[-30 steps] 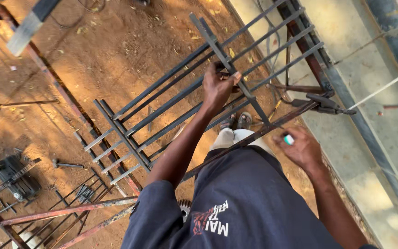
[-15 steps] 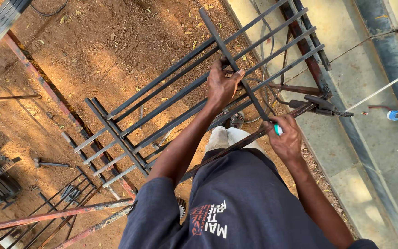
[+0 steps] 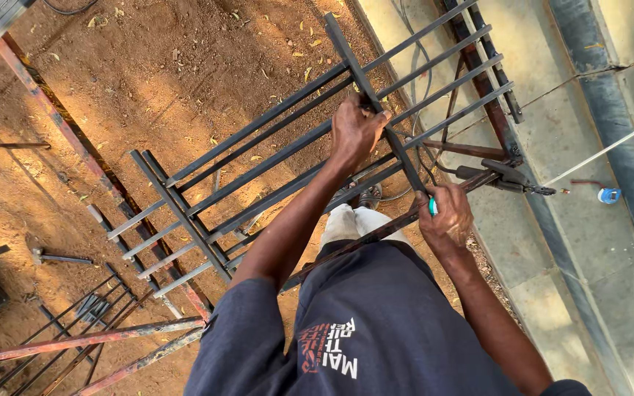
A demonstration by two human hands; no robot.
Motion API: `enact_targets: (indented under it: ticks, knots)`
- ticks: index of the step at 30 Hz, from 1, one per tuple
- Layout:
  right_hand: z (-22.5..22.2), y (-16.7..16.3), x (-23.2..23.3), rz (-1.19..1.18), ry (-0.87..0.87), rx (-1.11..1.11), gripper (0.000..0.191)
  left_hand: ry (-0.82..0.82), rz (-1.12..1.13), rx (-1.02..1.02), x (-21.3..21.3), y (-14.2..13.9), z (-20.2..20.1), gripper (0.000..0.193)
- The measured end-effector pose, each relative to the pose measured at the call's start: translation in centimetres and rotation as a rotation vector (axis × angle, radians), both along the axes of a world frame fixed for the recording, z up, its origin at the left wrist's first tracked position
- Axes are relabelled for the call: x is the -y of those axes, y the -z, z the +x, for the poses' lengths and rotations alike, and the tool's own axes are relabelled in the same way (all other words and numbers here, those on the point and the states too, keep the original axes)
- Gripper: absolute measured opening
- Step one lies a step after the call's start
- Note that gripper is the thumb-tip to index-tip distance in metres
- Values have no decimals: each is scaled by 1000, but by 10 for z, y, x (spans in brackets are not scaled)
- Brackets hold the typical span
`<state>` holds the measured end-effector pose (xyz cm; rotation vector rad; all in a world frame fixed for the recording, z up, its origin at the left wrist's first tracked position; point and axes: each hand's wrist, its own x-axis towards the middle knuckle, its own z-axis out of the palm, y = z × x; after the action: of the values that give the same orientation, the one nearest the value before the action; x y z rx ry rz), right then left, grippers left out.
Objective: The person measures metal bars with a tape, marks them with a marker, and welds them onto a gate frame using a welding tool.
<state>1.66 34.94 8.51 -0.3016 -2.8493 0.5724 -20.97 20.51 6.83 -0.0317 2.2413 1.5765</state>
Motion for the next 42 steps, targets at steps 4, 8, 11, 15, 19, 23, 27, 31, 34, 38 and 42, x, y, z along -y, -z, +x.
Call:
enact_targets:
  ticks: [4,8,11,15,19,23,27,31,34,38,42]
  knots:
    - [-6,-7,2,27,2,11,23,3,-35,41,0,-5,-2,34]
    - [-9,-16,2,25,-2,9,23,8,-39,34,0,-14,3,39]
    - [-10,-20,2,20,-17,14,21,-35,4,-2,0,-17,6,41]
    - [-12,-18,4,48,-53,9,20,-79,83,-64,0,-18,5,42]
    - [-11,-17,3,10,-47,61,21,-68,96,69,4,-21,5,43]
    - [-16,-20,0,-13,-18,180,33,-13,152,-134,9,-19,8,45]
    - [-34,-22,1,-45,-28,152,48,-7,89,-24,12,-16,11,49]
    - [-55,-19,7,-129,36,223,35,-29,134,126,12,-17,11,48]
    - [-62,-18,10,-100,48,206,24,-50,140,160,12,-19,12,46]
    - [-63,-18,11,-88,27,154,22,-50,192,114,12,-18,12,42]
    - [-63,-19,12,-83,2,129,21,-61,223,135,11,-13,12,40]
